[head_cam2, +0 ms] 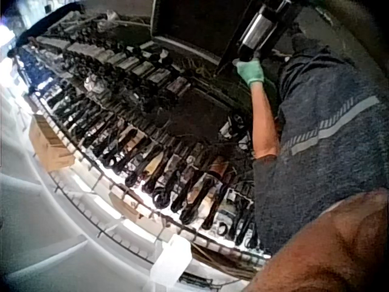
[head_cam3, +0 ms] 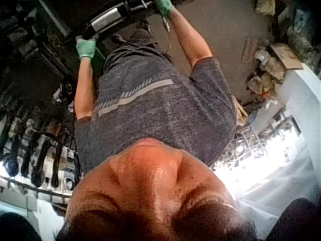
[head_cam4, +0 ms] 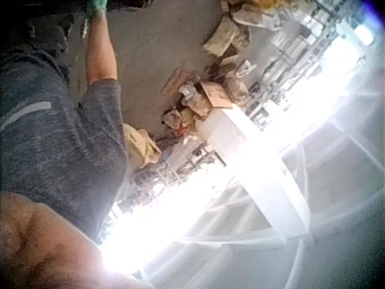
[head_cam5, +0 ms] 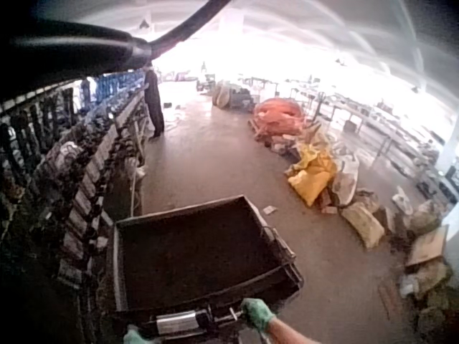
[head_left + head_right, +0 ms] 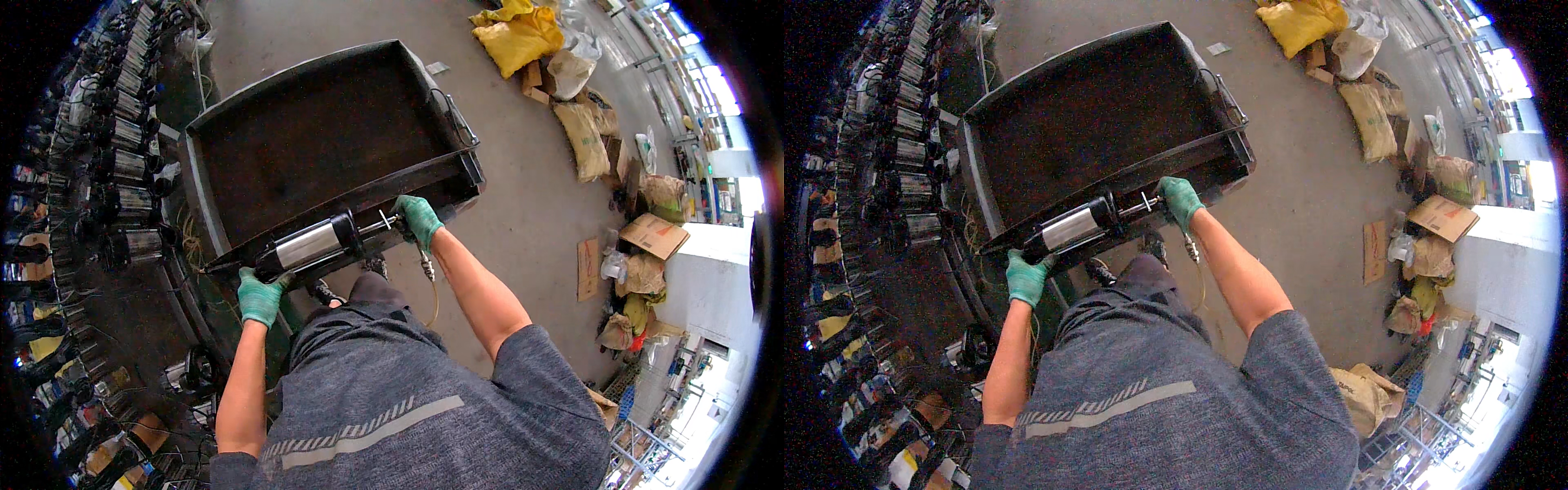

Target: The person repeatedly picks up a cylindrical electrical component from a metal tray, connects it to a power source, and places it back. The person performs this cycle multiple times in a warehouse setting.

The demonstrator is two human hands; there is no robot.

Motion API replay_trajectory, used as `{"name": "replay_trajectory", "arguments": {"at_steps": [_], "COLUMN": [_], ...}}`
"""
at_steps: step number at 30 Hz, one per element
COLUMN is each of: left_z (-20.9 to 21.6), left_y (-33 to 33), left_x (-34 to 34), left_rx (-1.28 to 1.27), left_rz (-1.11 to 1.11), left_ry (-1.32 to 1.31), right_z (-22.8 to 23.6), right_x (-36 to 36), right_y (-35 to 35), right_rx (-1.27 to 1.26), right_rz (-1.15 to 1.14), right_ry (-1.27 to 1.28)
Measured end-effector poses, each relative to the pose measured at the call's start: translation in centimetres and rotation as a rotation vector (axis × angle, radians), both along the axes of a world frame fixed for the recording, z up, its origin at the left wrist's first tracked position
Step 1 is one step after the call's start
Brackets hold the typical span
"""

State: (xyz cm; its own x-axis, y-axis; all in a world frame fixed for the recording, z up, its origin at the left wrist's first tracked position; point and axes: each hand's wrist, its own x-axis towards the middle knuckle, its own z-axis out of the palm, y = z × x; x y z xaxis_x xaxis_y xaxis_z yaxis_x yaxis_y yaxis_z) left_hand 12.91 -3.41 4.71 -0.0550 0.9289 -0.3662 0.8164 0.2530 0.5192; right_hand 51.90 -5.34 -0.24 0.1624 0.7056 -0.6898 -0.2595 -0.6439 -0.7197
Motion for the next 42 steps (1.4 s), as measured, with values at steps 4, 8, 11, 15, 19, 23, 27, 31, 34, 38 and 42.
{"name": "replay_trajectory", "arguments": {"at_steps": [4, 8, 11, 15, 19, 23, 27, 31, 34, 38, 42], "left_z": [0.1, 0.2, 0.4, -0.7, 0.1, -0.3, -2.9, 2.1, 0.3, 2.3, 2.1], "left_y": [0.0, 0.1, 0.1, -0.4, -0.5, -0.7, -0.8, -0.5, -0.6, -0.2, 0.0], "left_x": [0.2, 0.3, 0.3, 0.1, 0.9, 0.4, -0.7, 1.2, 0.3, 0.6, -1.4], "left_rx": [-0.003, -0.004, 0.005, 0.074, 0.096, 0.055, 0.052, -0.018, 0.035, -0.075, -0.049], "left_rz": [0.007, -0.002, 0.0, 0.007, -0.004, 0.016, 0.02, 0.076, 0.044, 0.042, -0.028], "left_ry": [-0.002, -0.012, -0.052, -0.124, -0.129, -0.161, -0.162, -0.154, -0.035, -0.035, -0.017], "right_z": [-0.1, 0.7, 1.9, 1.5, 2.7, 5.1, 1.9, 2.6, 5.0, 6.3, 9.0], "right_x": [0.0, -0.4, -0.3, 2.2, 8.5, 15.3, 18.2, 17.2, 15.0, 8.6, -4.5], "right_y": [0.2, 0.2, 0.2, -0.7, -2.1, 0.4, 3.4, 5.0, 5.0, 5.6, 5.4], "right_rx": [-0.018, -0.023, -0.041, 0.084, 0.22, -0.156, -0.283, -0.278, -0.23, 0.148, 0.581], "right_rz": [-0.002, -0.03, -0.009, 0.112, 0.356, 0.541, 0.638, 0.671, 0.539, 0.381, 0.413], "right_ry": [-0.001, -0.004, 0.048, 0.163, -0.334, -1.2, -1.408, -1.458, -1.444, -1.483, -0.998]}}
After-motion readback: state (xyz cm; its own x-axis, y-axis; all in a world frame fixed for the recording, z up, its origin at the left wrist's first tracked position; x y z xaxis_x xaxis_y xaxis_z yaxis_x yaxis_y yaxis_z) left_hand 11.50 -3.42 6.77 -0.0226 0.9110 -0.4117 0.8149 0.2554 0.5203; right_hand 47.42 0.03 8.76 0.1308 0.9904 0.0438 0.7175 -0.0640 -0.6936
